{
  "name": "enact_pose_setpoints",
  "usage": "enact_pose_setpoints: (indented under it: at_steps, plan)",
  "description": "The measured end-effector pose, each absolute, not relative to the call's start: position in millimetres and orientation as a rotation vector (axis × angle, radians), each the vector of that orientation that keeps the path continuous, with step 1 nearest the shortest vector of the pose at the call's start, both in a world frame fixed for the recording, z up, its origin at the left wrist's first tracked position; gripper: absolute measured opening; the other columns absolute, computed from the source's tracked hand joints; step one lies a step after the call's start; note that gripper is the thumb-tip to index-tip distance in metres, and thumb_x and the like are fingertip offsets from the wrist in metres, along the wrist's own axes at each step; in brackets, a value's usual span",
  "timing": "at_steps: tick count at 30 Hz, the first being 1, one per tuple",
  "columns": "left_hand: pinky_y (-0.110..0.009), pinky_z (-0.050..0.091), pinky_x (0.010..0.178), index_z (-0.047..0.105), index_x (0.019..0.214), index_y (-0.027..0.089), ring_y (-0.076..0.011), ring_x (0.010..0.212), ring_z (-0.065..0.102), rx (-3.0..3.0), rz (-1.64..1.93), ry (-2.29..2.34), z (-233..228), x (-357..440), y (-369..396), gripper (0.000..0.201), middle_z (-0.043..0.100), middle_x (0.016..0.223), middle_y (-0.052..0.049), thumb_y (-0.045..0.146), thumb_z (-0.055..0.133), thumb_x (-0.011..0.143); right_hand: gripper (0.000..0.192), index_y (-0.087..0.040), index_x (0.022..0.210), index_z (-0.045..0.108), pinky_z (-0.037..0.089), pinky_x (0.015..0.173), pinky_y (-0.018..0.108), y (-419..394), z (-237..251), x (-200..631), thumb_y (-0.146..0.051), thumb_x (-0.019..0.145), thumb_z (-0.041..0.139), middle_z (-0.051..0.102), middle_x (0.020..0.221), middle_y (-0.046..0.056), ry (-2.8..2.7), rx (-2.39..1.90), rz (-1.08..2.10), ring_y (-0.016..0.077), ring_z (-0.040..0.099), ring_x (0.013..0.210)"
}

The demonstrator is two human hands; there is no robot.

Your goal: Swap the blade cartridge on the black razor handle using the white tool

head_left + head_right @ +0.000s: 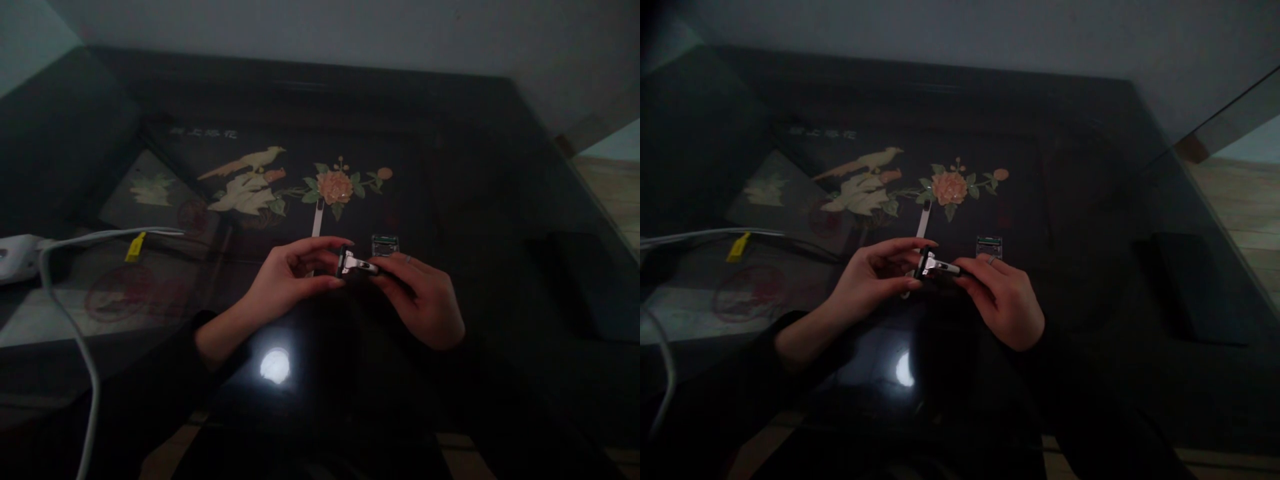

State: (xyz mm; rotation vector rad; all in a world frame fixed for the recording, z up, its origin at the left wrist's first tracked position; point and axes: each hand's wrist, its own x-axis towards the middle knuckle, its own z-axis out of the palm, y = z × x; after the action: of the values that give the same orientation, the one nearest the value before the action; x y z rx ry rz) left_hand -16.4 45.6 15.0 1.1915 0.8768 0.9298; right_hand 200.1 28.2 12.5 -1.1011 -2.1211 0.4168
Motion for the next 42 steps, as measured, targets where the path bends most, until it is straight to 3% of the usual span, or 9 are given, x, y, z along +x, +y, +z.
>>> enact_pose_setpoints:
  at_steps: [12,17,25,33,42]
  plan:
    - [-0.023,0.056,0.072,0.072,0.106,0.016,-0.0148,0.077,0.070,1.128,0.961,0.846,15.9,-15.0,45.0,0.046,0.076,0.084,-0.002,0.010,0.084,0.063,0.018,-0.015,0.103,0.068,0.057,0.067,0.030,28.5,12.4,198.5,-0.016,0.093,0.053,0.074,0.085,0.007,-2.099,-1.054,0.472,0.0199,0.071,0.076]
    - [-0.020,0.054,0.071,0.071,0.106,0.017,-0.0125,0.076,0.067,1.144,0.978,0.828,14.7,-15.4,45.1,0.044,0.074,0.082,0.000,0.010,0.083,0.065,0.018,-0.014,0.107,0.065,0.057,0.073,0.029,27.7,13.6,196.8,-0.014,0.093,0.053,0.075,0.092,0.009,-2.121,-1.042,0.516,0.0194,0.072,0.082]
    - [-0.025,0.052,0.077,0.071,0.103,0.016,-0.0169,0.087,0.065,1.241,0.973,0.881,9.2,-17.0,47.8,0.040,0.071,0.092,-0.004,0.017,0.083,0.065,0.013,-0.019,0.102,0.063,0.054,0.069,0.028,22.5,9.8,192.3,-0.023,0.095,0.053,0.075,0.089,0.006,-2.108,-1.118,0.523,0.0183,0.071,0.077]
    - [-0.025,0.051,0.076,0.068,0.105,0.017,-0.0158,0.084,0.063,1.336,0.990,0.856,5.1,-16.9,45.5,0.041,0.068,0.092,-0.003,0.017,0.081,0.067,0.011,-0.018,0.096,0.069,0.053,0.078,0.038,26.0,11.4,192.6,-0.018,0.090,0.060,0.069,0.087,0.008,-2.017,-1.098,0.325,0.0229,0.064,0.085]
    - [-0.027,0.051,0.077,0.066,0.107,0.016,-0.0149,0.083,0.064,1.542,0.965,0.966,0.6,-14.3,42.5,0.025,0.068,0.090,-0.003,0.023,0.067,0.083,0.014,-0.018,0.099,0.072,0.055,0.073,0.034,29.8,14.4,198.0,-0.020,0.088,0.063,0.072,0.090,0.008,-1.853,-1.148,0.455,0.0210,0.067,0.082]
